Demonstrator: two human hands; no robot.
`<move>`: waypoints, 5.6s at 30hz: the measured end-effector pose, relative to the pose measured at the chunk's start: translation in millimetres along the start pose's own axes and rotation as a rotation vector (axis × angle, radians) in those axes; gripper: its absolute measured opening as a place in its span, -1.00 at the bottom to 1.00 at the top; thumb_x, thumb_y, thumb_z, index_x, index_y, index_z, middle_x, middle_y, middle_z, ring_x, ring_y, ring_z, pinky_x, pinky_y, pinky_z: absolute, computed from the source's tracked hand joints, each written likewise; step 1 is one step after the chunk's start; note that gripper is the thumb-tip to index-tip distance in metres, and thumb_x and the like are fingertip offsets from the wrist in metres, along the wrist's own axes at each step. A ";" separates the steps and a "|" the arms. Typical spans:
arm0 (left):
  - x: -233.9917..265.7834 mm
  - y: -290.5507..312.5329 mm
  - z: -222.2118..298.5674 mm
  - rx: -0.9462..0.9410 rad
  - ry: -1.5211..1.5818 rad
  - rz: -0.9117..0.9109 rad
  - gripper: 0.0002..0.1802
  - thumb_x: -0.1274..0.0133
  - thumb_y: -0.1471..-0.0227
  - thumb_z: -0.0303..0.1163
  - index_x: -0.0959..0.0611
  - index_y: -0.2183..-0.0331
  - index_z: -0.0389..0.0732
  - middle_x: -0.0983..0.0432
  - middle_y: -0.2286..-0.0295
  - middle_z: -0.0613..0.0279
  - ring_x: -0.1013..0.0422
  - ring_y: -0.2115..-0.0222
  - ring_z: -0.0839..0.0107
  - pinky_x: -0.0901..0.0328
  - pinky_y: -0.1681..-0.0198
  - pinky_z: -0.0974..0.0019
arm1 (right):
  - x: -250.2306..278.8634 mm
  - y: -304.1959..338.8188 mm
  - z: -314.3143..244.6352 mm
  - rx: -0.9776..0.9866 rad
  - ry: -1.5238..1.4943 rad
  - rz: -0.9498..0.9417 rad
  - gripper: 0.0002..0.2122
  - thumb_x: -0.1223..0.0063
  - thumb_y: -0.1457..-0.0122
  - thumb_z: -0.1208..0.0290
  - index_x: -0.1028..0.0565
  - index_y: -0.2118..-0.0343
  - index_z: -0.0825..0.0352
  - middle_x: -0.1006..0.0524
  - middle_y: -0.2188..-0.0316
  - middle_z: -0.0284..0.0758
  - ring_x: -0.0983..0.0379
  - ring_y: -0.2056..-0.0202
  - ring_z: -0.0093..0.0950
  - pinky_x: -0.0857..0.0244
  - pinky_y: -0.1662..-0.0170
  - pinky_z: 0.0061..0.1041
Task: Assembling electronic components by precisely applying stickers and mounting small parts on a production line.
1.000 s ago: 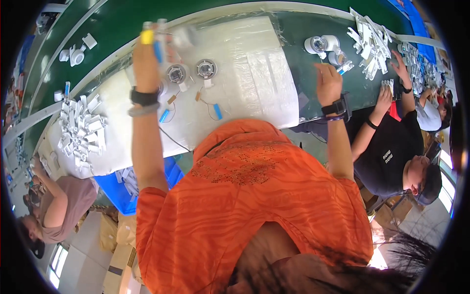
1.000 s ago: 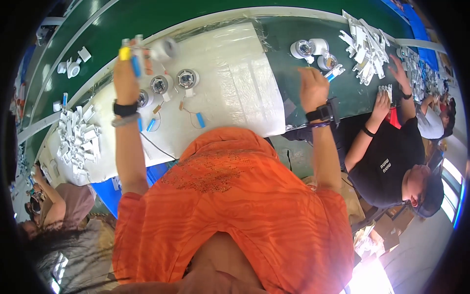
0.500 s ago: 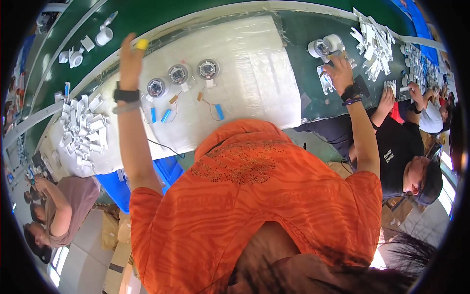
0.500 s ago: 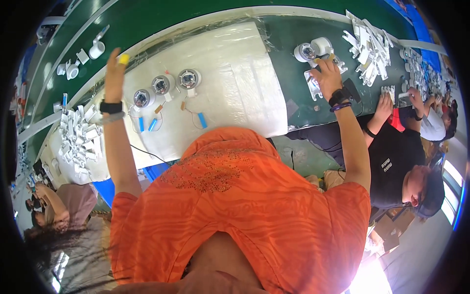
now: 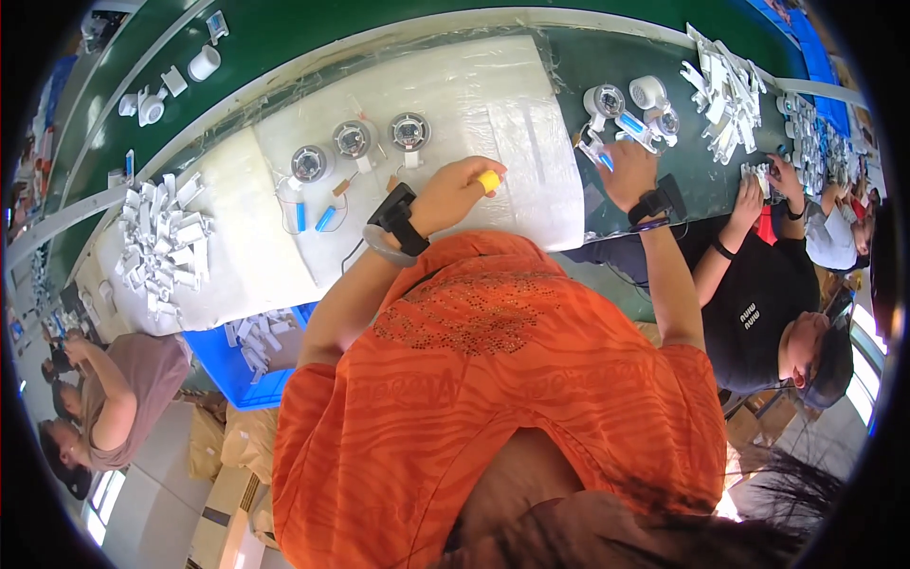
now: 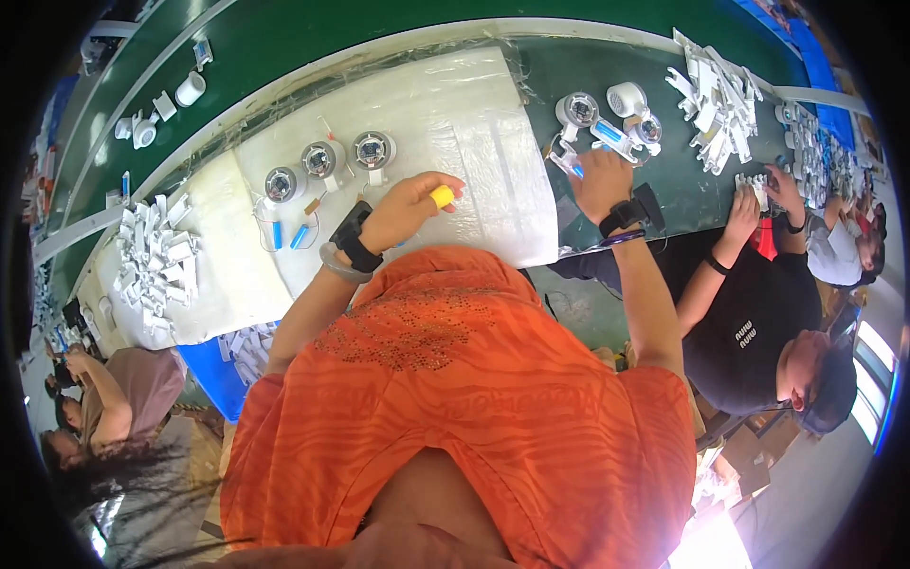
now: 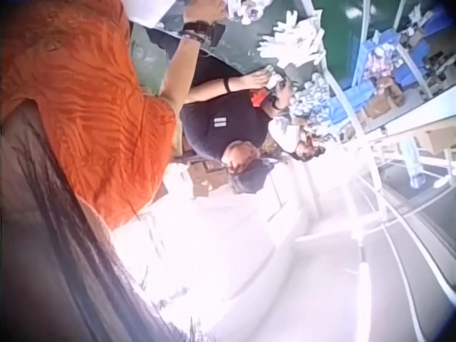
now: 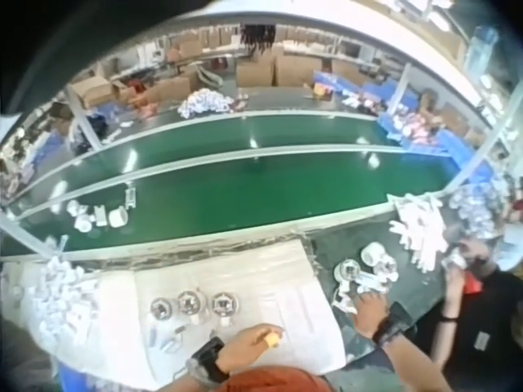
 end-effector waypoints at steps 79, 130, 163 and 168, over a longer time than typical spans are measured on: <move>-22.8 32.2 80.9 -0.189 0.329 0.094 -0.60 0.31 -0.15 -0.48 -0.28 -0.04 -0.27 -0.35 0.38 0.21 -0.28 0.48 0.53 -0.31 0.44 0.43 | 133.5 -5.5 -143.0 0.191 -0.913 0.547 -0.84 -0.26 0.05 0.56 -0.60 0.36 0.23 -0.51 0.39 -0.39 -0.41 0.25 -0.37 -0.17 -0.09 -0.24; -27.6 40.1 91.6 -0.254 -0.088 0.282 -0.66 0.04 -0.12 -0.46 -0.37 0.06 -0.33 -0.48 0.33 -0.10 -0.48 0.32 0.03 -0.33 0.25 0.21 | 141.8 1.2 -143.0 0.276 -0.866 0.562 -0.84 -0.22 0.06 0.61 -0.57 0.37 0.26 -0.51 0.51 -0.40 -0.44 0.41 -0.46 -0.20 -0.06 -0.22; 395.3 103.1 -15.0 -0.055 -0.101 1.235 -0.46 0.07 -0.15 -0.13 -0.44 0.08 -0.46 -0.55 0.29 -0.07 -0.52 0.39 0.18 -0.45 0.35 0.20 | 2.7 15.3 81.6 -0.272 -0.088 0.534 -0.61 -0.02 0.01 0.62 -0.52 0.12 0.03 -0.48 0.23 -0.32 -0.42 0.18 -0.29 -0.25 0.16 -0.19; 356.9 84.9 1.5 -0.104 -0.751 1.284 -0.31 -0.17 0.09 -0.32 -0.37 -0.01 -0.55 -0.42 0.09 -0.26 -0.36 0.05 0.00 -0.22 -0.06 0.12 | 9.7 -19.6 90.2 -0.295 0.299 0.331 -0.55 -0.02 -0.03 0.47 -0.48 -0.01 -0.14 -0.43 0.08 -0.39 -0.38 0.08 -0.33 -0.20 0.05 -0.20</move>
Point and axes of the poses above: each hand's wrist, its own y-axis away from the middle knuckle, its own x-axis out of the back of the hand, z = x × y, the point moved 7 cm from there along -y, towards the middle knuckle
